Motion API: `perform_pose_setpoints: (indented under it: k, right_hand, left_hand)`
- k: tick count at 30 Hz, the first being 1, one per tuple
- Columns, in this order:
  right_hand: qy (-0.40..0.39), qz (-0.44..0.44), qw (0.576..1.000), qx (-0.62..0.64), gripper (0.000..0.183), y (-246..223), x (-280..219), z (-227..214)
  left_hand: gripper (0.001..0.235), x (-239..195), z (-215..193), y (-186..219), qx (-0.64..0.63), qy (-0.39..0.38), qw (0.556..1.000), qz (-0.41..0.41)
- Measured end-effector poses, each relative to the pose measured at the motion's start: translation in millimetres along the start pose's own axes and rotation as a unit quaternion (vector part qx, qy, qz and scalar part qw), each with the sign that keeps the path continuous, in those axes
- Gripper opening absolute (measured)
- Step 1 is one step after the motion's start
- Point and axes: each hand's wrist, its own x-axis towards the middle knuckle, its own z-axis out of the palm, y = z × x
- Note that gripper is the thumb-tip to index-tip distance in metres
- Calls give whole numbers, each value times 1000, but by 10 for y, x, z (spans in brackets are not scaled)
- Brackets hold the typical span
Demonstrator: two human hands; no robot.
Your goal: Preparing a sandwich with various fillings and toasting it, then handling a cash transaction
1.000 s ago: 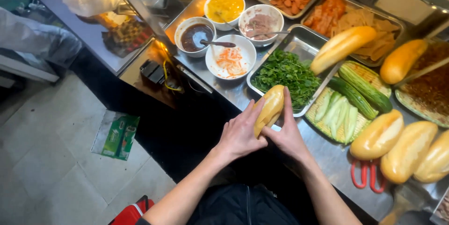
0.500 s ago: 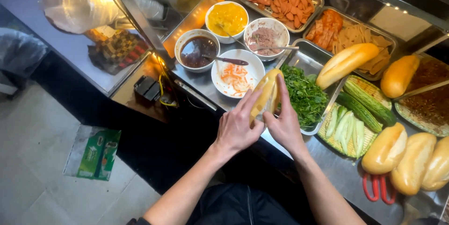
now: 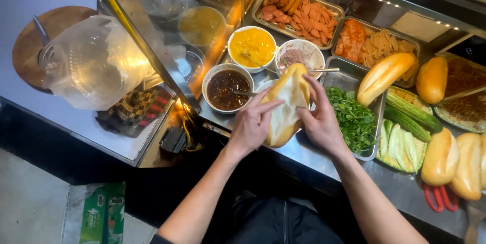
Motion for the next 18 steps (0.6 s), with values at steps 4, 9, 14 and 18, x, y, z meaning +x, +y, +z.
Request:
perform_pose_setpoints:
  k: [4, 9, 14, 18]
  right_hand:
    - [59, -22, 981, -186, 49, -175, -18, 147]
    - [18, -16, 966, -259, 99, -298, 141, 95]
    - [-53, 2, 997, -54, 104, -127, 317, -330]
    - [-103, 31, 984, 144, 108, 46, 422, -464]
  left_hand:
    - [41, 103, 215, 199, 72, 39, 997, 11]
    - [28, 266, 407, 411, 139, 156, 976, 58]
    - [34, 377, 516, 262, 81, 225, 970, -37]
    - [47, 365, 355, 619, -135, 227, 949, -174]
